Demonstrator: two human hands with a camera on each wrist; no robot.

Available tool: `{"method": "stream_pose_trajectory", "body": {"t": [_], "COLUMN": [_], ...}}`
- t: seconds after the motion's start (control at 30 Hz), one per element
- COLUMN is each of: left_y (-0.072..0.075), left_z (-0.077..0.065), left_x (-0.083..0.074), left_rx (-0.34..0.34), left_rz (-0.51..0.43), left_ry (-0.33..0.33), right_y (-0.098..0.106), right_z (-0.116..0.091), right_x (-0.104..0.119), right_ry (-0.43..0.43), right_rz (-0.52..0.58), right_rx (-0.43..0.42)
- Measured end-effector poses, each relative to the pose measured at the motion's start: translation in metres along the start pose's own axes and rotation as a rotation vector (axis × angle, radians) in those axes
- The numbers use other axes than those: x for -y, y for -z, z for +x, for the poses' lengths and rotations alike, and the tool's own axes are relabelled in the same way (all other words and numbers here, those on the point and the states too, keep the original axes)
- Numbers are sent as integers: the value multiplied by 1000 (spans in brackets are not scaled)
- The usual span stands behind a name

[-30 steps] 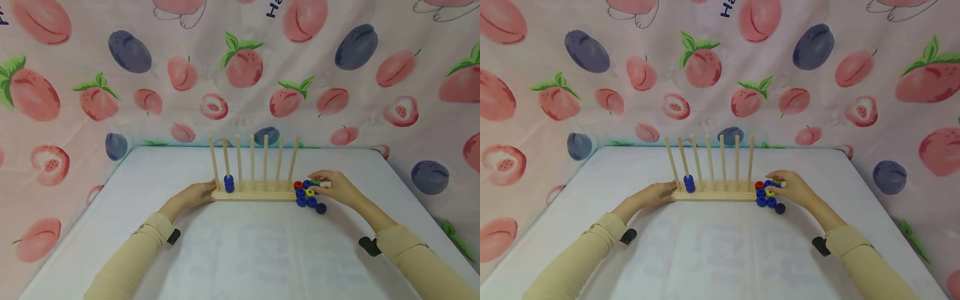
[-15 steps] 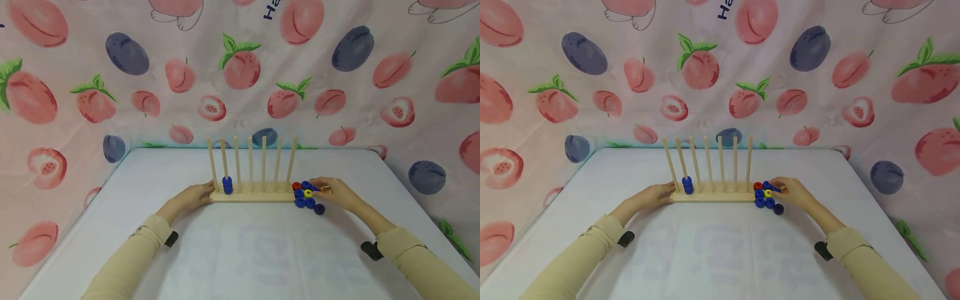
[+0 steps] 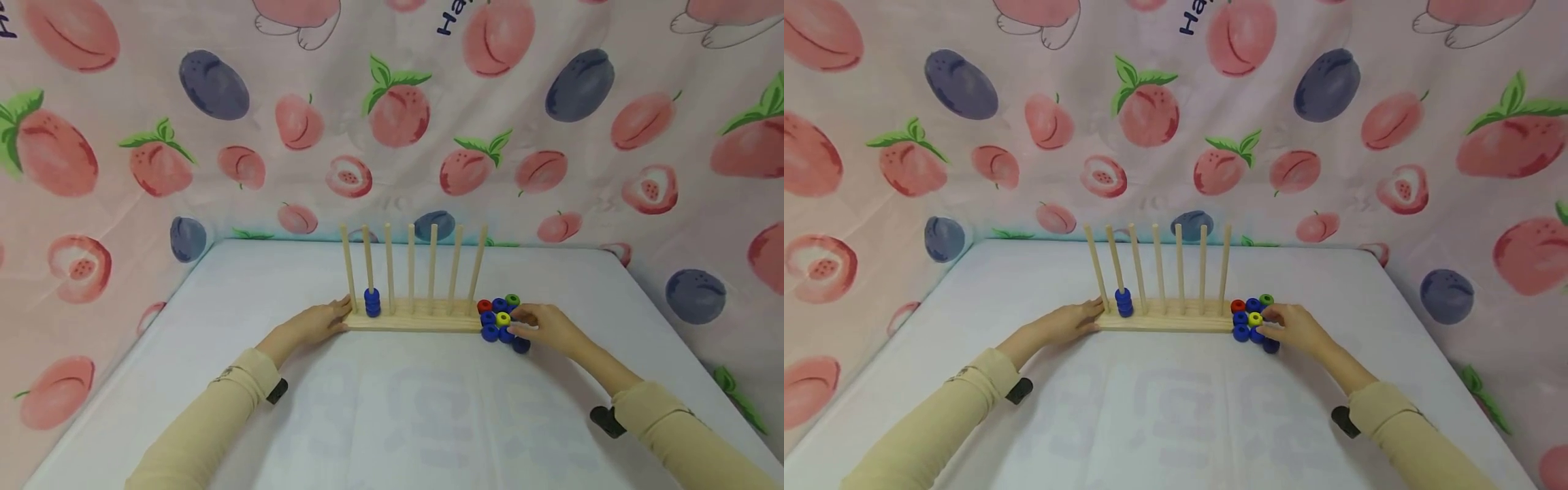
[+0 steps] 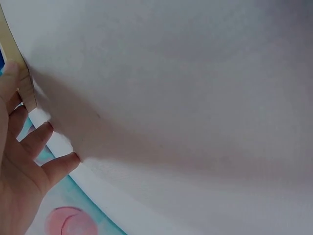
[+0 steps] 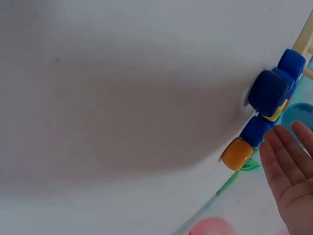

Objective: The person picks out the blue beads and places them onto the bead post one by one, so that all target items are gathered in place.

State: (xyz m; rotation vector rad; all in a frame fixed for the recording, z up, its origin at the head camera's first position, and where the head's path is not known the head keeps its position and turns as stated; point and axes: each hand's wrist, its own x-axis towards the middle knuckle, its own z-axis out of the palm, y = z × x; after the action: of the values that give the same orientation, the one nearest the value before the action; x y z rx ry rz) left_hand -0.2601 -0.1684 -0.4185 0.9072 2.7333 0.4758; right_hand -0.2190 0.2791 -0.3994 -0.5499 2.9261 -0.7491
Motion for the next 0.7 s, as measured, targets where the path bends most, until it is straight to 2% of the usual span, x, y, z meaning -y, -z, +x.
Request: {"method": "stream_pose_trajectory", "body": {"t": [0.1,0.33,0.7], "left_y": [1,-2,-3], "left_z": [-2,1,2], "left_x": [0,1,2], "left_rx": [1,5,-11], "left_rz": [-6,-8,-18], "left_ry": [0,53,14], "right_y": [-2,-6,-15], "right_z": [-2,-5,0], "right_x": [1,1,5], "right_ry": [-3,-8,-70], "right_rz": [12,34,-94], "right_rx": [-4,1,20]}}
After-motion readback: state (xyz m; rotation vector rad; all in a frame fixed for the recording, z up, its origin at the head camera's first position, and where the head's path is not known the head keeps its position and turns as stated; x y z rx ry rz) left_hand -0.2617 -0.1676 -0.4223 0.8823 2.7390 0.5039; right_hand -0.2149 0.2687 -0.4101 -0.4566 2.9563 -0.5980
